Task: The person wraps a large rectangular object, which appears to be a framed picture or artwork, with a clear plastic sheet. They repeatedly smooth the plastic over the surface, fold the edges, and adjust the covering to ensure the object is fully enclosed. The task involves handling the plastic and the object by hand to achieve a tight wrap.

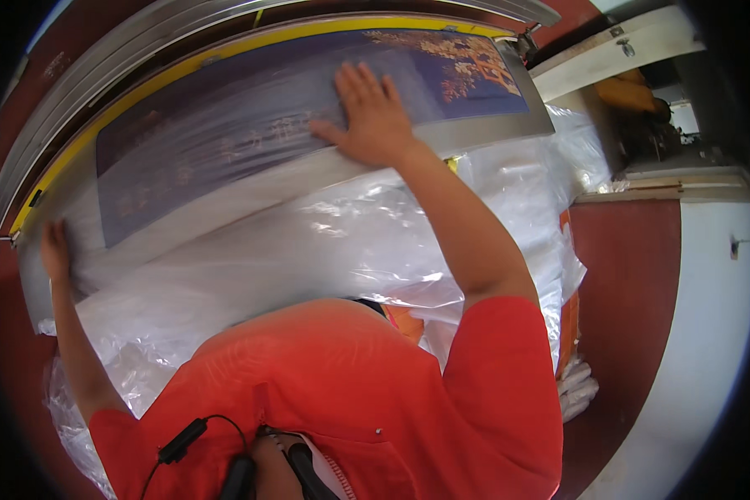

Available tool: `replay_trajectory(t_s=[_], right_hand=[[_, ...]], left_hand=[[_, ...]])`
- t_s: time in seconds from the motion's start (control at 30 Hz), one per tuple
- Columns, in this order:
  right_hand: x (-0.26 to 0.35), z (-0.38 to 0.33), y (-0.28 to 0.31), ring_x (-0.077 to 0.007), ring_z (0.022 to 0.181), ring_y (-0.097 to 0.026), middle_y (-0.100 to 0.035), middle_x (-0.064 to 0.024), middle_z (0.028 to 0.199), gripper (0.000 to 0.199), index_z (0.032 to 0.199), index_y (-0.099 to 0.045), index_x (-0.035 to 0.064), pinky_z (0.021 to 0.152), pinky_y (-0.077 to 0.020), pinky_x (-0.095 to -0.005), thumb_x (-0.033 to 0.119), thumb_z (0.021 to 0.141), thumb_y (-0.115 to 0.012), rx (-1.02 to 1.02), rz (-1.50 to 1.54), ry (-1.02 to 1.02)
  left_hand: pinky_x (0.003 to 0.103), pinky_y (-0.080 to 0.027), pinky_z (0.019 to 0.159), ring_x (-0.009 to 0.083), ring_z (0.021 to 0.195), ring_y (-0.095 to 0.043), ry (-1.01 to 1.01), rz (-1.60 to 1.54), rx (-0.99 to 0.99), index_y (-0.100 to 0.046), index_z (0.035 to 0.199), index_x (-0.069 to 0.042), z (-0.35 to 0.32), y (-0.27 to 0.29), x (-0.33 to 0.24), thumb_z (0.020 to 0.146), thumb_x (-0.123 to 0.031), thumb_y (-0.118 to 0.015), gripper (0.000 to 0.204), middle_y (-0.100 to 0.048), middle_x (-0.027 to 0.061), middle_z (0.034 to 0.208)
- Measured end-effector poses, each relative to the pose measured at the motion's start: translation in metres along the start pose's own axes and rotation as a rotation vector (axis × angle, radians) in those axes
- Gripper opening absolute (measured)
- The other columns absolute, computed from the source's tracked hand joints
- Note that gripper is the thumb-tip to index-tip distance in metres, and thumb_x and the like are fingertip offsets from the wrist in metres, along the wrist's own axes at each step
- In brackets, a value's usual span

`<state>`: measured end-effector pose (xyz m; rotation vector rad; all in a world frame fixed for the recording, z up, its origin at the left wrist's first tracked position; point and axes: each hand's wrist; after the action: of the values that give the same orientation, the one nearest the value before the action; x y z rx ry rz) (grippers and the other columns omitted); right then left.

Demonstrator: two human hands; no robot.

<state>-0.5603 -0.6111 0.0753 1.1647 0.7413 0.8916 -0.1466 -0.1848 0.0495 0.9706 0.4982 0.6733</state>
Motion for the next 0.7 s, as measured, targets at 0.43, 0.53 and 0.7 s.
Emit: replay_trajectory(t_s=[0.43, 0.53, 0.7], right_hand=[[-0.031, 0.044, -0.027, -0.0252, 0.117, -0.029, -0.030, -0.0094, 0.128, 0.062, 0.118, -0.038, 0.0069, 0.095, -0.0205, -0.0422, 0.053, 0.077, -0.037, -0.080, -0.057, -0.142], [-0.055, 0.066, -0.025, -0.0264, 0.102, -0.045, -0.043, -0.0095, 0.117, 0.044, 0.107, -0.050, 0.0119, 0.084, -0.0360, -0.0384, 0.043, 0.076, -0.046, 0.002, 0.223, -0.194], [-0.057, 0.076, -0.026, -0.0253, 0.089, -0.051, -0.053, -0.0090, 0.098, 0.029, 0.096, -0.055, 0.0122, 0.074, -0.0422, -0.0360, 0.031, 0.074, -0.051, -0.096, 0.075, -0.517]], left_hand=[[0.028, -0.035, 0.052, 0.0124, 0.053, -0.037, 0.284, -0.182, 0.179, -0.048, 0.074, -0.003, -0.039, 0.029, 0.064, 0.081, -0.026, -0.050, 0.024, -0.045, 0.0016, 0.058], [0.023, -0.033, 0.059, 0.0080, 0.063, -0.037, 0.402, -0.547, 0.284, -0.050, 0.077, -0.001, -0.041, 0.057, 0.079, 0.080, -0.021, -0.052, 0.020, -0.045, -0.0028, 0.067], [0.020, -0.029, 0.074, 0.0063, 0.076, -0.038, 0.484, -0.901, 0.179, -0.051, 0.080, -0.003, -0.085, 0.130, 0.066, 0.080, -0.017, -0.052, 0.014, -0.043, -0.0034, 0.077]])
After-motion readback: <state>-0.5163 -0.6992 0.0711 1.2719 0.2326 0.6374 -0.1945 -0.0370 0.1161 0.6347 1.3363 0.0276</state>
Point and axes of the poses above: each hand's wrist, its own z-axis towards the middle knuckle, its own y-axis out of the back of the hand, x = y × z
